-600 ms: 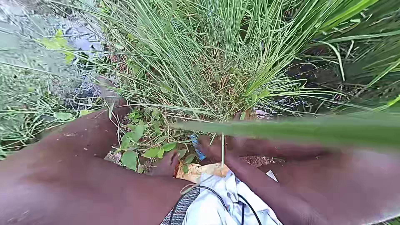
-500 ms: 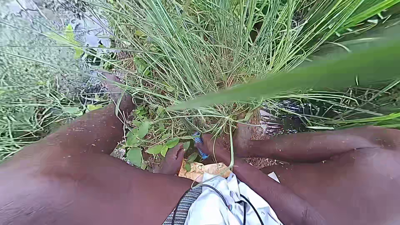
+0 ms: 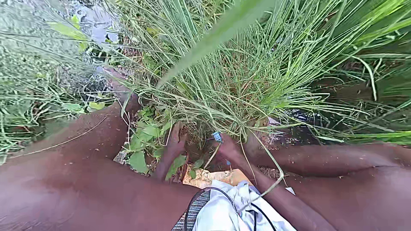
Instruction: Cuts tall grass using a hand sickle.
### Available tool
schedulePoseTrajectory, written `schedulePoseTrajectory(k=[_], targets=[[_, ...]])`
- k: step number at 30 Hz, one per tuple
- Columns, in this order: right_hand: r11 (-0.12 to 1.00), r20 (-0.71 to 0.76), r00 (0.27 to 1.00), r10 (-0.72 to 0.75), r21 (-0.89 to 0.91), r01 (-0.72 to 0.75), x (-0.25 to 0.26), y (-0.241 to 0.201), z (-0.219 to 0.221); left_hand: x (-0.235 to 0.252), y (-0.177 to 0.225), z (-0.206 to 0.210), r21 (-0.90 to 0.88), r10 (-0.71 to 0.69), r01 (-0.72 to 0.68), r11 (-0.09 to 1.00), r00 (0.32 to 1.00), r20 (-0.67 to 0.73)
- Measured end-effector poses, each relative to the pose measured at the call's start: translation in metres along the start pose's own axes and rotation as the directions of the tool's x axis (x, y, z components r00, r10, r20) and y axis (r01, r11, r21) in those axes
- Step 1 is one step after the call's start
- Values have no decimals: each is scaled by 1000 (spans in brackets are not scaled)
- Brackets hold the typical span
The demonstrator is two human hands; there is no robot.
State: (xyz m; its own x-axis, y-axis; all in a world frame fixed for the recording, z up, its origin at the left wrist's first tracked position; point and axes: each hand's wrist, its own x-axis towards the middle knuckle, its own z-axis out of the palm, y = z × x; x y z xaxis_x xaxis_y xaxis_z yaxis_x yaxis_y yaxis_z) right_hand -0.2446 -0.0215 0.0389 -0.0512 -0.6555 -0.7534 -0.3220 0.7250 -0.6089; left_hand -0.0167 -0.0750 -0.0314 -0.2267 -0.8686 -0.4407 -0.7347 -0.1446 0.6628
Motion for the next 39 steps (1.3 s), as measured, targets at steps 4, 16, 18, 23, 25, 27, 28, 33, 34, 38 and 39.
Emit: schedulePoseTrajectory(k=[4, 16, 18, 23, 25, 27, 28, 33, 34, 38, 39], targets=[[961, -109, 977, -181, 189, 200, -20, 10, -15, 12, -24, 0, -224, -234, 207, 952, 967, -101], [880, 168, 957, -238, -380, 286, -64, 39, -60, -9, -40, -14, -344, -244, 147, 927, 935, -259], [870, 213, 962, -169, -426, 248, -62, 38, -58, -12, -35, -15, -380, -243, 131, 916, 933, -265], [906, 52, 998, -47, -418, 65, -55, 40, -65, -18, -22, -10, -486, -217, 43, 873, 927, -306], [926, -74, 993, -97, -373, 62, -53, 43, -75, -19, -15, -7, -523, -163, -40, 851, 928, -336], [934, -189, 973, -131, -353, 57, -51, 39, -85, -18, -9, -7, -538, -109, -98, 838, 934, -339], [937, -227, 964, -137, -345, 52, -50, 38, -89, -18, -7, -6, -529, -91, -103, 842, 940, -328], [981, -251, 961, -117, -181, 72, -43, 42, -83, -13, -6, 10, -360, 49, -116, 926, 980, -192], [985, -240, 962, -127, -144, 94, -43, 44, -78, -13, -9, 14, -293, 89, -134, 947, 983, -162], [992, -172, 977, -125, -3, 126, -52, 38, -63, -3, -3, 19, -92, 133, -143, 985, 986, -101], [989, -146, 981, -130, 51, 139, -57, 35, -60, 0, 2, 18, -71, 108, -114, 991, 990, -88]])
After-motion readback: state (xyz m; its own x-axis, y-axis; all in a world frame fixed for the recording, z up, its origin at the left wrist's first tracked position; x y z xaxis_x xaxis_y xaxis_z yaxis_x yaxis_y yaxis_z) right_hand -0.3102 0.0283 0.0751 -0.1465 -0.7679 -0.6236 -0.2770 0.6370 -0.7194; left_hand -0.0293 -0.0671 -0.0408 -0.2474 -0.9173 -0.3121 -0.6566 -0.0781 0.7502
